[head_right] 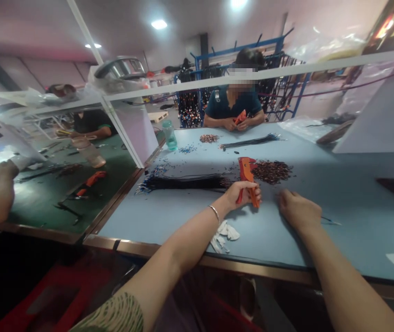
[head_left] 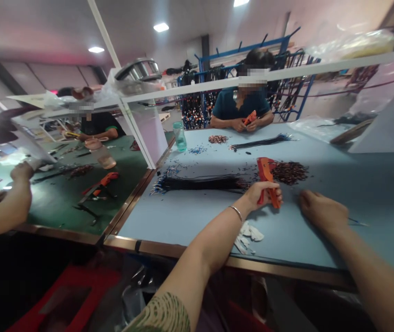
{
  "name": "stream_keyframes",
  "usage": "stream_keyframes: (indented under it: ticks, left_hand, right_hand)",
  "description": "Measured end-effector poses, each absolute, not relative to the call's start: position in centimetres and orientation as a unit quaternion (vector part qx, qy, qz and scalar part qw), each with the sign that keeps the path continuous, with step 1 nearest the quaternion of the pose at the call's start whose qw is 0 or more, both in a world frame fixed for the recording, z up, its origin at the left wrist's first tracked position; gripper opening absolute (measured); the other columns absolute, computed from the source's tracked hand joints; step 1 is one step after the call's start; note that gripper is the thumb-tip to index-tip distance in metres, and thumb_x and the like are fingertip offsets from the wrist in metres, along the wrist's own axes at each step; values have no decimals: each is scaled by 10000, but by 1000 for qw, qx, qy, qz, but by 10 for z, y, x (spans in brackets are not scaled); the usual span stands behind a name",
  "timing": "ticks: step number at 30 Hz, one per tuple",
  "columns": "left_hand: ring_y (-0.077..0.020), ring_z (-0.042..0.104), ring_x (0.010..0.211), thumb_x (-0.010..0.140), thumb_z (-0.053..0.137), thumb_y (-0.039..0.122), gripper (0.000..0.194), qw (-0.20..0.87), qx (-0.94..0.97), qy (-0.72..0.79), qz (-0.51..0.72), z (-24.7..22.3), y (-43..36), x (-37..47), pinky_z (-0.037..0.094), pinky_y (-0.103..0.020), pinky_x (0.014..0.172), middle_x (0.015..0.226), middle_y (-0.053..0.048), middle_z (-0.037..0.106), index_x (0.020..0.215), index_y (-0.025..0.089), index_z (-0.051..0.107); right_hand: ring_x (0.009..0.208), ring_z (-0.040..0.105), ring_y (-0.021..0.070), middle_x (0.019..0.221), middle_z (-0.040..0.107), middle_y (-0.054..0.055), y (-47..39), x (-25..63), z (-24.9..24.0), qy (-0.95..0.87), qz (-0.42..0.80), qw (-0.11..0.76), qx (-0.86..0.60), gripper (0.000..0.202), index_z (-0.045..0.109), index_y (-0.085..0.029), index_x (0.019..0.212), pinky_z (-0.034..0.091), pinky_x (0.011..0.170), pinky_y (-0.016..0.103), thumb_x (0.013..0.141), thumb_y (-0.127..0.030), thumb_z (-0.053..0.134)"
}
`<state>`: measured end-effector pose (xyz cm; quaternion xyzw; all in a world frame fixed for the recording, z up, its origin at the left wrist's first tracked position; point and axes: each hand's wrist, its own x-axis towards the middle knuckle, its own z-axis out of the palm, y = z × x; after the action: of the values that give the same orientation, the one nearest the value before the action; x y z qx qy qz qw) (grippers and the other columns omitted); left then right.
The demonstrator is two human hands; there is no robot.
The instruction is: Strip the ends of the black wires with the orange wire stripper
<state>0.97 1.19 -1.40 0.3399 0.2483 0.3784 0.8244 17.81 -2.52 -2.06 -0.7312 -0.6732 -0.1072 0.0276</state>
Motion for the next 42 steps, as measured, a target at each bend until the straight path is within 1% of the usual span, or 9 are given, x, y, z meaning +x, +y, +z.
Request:
stream_keyframes:
  ticks: [3, 6, 12, 16, 21, 28, 34, 37, 42]
  left_hand:
    - [-138, 525, 524, 689, 552, 155, 30, 827, 343, 249, 370, -14, 14, 9, 447, -332, 652, 571, -7, 524, 668, 155, 530]
    - [-145, 535, 522, 651, 585, 166, 67, 813, 349, 261, 387, -12, 15, 8, 454, -321, 630, 569, -6, 531, 684, 149, 530]
    - [-137, 545, 534, 678, 577, 191, 74, 819, 351, 238, 387, -12, 19, 8, 463, -303, 636, 585, 6, 539, 727, 154, 537]
    - [-139, 558, 545, 664, 606, 201, 109, 818, 353, 239, 386, -13, 23, 7, 475, -305, 649, 598, 2, 552, 742, 148, 550]
    - [-144, 560, 550, 658, 628, 218, 131, 813, 358, 246, 387, -11, 22, 7, 480, -312, 645, 603, -2, 551, 743, 146, 559]
    - [-153, 561, 571, 762, 610, 434, 295, 801, 382, 248, 389, -7, 21, 6, 476, -308, 637, 618, -11, 540, 801, 142, 597]
    - [-153, 557, 581, 762, 599, 367, 240, 796, 393, 240, 392, -5, 19, 5, 478, -309, 644, 634, -8, 532, 844, 141, 598]
    - [-152, 554, 589, 757, 593, 345, 222, 793, 391, 248, 395, -4, 18, 6, 484, -316, 661, 639, -9, 528, 844, 141, 594]
    - [-158, 553, 597, 743, 594, 307, 196, 794, 385, 255, 394, -3, 17, 6, 487, -324, 661, 644, -13, 530, 849, 142, 598]
  right_hand:
    - [727, 657, 218, 925, 700, 114, -23, 181, -24, -678, -110, 37, -726, 293, 658, -181, 986, 219, 485, 289, 951, -303, 394]
    - [737, 655, 213, 930, 698, 114, -21, 181, -24, -679, -104, 46, -726, 308, 652, -174, 995, 231, 502, 271, 948, -313, 381]
    - [777, 651, 200, 943, 693, 114, -15, 181, -23, -674, -96, 66, -730, 346, 646, -174, 1020, 285, 552, 258, 958, -302, 330]
    - [803, 651, 201, 976, 691, 128, -12, 182, -23, -673, -85, 74, -731, 320, 640, -167, 1029, 307, 584, 258, 947, -284, 353]
    - [787, 656, 201, 959, 704, 122, -9, 182, -24, -670, -82, 89, -732, 313, 638, -171, 1014, 299, 583, 260, 945, -277, 352]
    - [761, 632, 174, 960, 710, 94, -7, 186, -26, -671, -66, 125, -728, 317, 653, -205, 1022, 270, 568, 260, 946, -306, 362]
    - [730, 601, 161, 925, 708, 52, -6, 189, -25, -684, -45, 173, -707, 341, 665, -254, 1052, 234, 559, 264, 959, -360, 355]
    - [718, 587, 156, 904, 696, 50, -6, 189, -24, -690, -34, 176, -701, 343, 672, -255, 1036, 223, 553, 261, 959, -362, 355]
    - [748, 583, 155, 970, 662, 61, -5, 192, -24, -679, -18, 210, -703, 324, 682, -236, 1006, 254, 552, 258, 943, -338, 381]
